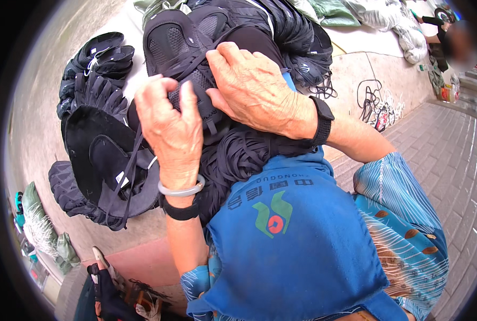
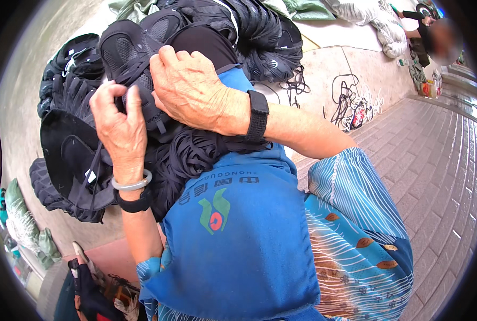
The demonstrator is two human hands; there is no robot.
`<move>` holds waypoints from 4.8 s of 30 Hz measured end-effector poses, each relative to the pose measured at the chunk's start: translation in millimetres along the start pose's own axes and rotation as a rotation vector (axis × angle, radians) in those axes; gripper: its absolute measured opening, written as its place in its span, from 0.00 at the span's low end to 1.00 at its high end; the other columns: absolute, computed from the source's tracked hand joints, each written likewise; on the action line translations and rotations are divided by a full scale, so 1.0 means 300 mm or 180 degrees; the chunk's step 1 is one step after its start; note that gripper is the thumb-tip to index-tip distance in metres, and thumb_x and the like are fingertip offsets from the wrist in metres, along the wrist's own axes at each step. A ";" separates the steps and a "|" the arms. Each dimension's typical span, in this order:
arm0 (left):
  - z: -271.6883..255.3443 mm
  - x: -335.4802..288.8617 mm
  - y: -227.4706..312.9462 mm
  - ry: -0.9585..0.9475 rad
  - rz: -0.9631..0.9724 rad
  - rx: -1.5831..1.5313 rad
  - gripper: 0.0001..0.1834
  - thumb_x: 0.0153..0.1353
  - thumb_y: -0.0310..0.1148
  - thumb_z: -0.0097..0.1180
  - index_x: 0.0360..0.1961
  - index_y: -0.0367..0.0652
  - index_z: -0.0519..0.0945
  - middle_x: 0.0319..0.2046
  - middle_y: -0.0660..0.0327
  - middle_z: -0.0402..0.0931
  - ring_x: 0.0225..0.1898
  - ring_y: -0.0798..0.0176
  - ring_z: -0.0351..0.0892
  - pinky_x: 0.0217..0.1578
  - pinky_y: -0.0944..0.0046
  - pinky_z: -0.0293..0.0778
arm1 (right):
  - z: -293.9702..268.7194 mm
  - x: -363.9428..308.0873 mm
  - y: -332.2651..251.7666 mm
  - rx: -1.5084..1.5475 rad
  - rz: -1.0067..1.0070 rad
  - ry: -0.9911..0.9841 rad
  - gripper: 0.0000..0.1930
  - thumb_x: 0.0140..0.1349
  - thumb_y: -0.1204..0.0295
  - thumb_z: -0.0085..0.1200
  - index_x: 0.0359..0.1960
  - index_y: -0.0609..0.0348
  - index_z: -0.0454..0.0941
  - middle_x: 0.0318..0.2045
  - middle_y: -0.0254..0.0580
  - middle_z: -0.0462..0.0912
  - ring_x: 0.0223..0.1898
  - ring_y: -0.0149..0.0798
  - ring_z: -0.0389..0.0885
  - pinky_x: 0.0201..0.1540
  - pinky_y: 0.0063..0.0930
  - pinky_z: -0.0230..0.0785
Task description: Lacing shoelaces into the eyelets of black shoe uppers.
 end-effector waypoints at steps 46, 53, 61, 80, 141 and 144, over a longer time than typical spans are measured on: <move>0.009 0.002 -0.017 -0.0275 -0.0449 -0.0727 0.06 0.57 0.27 0.61 0.34 0.35 0.80 0.49 0.49 0.72 0.49 0.54 0.74 0.50 0.59 0.70 | -0.021 0.015 0.045 0.0653 -0.0207 0.0769 0.12 0.50 0.71 0.59 0.35 0.59 0.74 0.33 0.43 0.73 0.39 0.44 0.74 0.42 0.33 0.68; -0.010 -0.027 -0.062 -0.0126 -0.0189 -0.0569 0.06 0.57 0.24 0.59 0.35 0.36 0.77 0.45 0.50 0.75 0.50 0.50 0.75 0.50 0.55 0.70 | 0.053 0.108 0.013 0.0093 -0.1296 0.0415 0.04 0.48 0.69 0.56 0.23 0.54 0.75 0.30 0.33 0.70 0.34 0.36 0.71 0.38 0.28 0.66; -0.011 -0.026 -0.072 -0.0143 -0.0541 -0.0784 0.15 0.53 0.22 0.58 0.44 0.37 0.75 0.42 0.52 0.76 0.47 0.50 0.76 0.50 0.55 0.70 | 0.046 0.137 -0.008 -0.0386 -0.1579 0.0448 0.07 0.47 0.67 0.55 0.22 0.56 0.77 0.28 0.33 0.71 0.35 0.36 0.71 0.38 0.29 0.65; 0.012 -0.020 -0.122 0.0008 -0.0347 -0.0353 0.13 0.55 0.23 0.50 0.43 0.33 0.75 0.40 0.47 0.77 0.43 0.44 0.76 0.46 0.52 0.72 | 0.072 0.093 -0.082 0.0691 -0.0223 0.0068 0.07 0.58 0.70 0.54 0.32 0.61 0.74 0.26 0.47 0.80 0.28 0.51 0.82 0.29 0.40 0.75; -0.257 -0.079 0.220 -0.3456 -0.0395 -0.3106 0.12 0.70 0.33 0.45 0.38 0.36 0.75 0.23 0.54 0.74 0.24 0.55 0.76 0.29 0.62 0.71 | -0.072 0.013 -0.061 0.6339 0.2172 -0.2330 0.10 0.67 0.67 0.49 0.35 0.61 0.75 0.16 0.24 0.66 0.13 0.17 0.54 0.15 0.14 0.44; -0.239 -0.082 0.216 -0.3669 -0.0747 -0.3045 0.10 0.68 0.29 0.45 0.39 0.34 0.76 0.27 0.55 0.78 0.25 0.58 0.77 0.30 0.64 0.72 | -0.185 0.015 -0.046 0.4749 0.1145 -0.2545 0.12 0.68 0.65 0.45 0.35 0.62 0.76 0.17 0.27 0.68 0.20 0.21 0.64 0.22 0.19 0.56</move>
Point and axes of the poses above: each hand's wrist, its own x-axis towards the middle knuckle, its own z-axis out of the palm, y = z × x, the point moved 1 cm from there along x, towards the middle knuckle
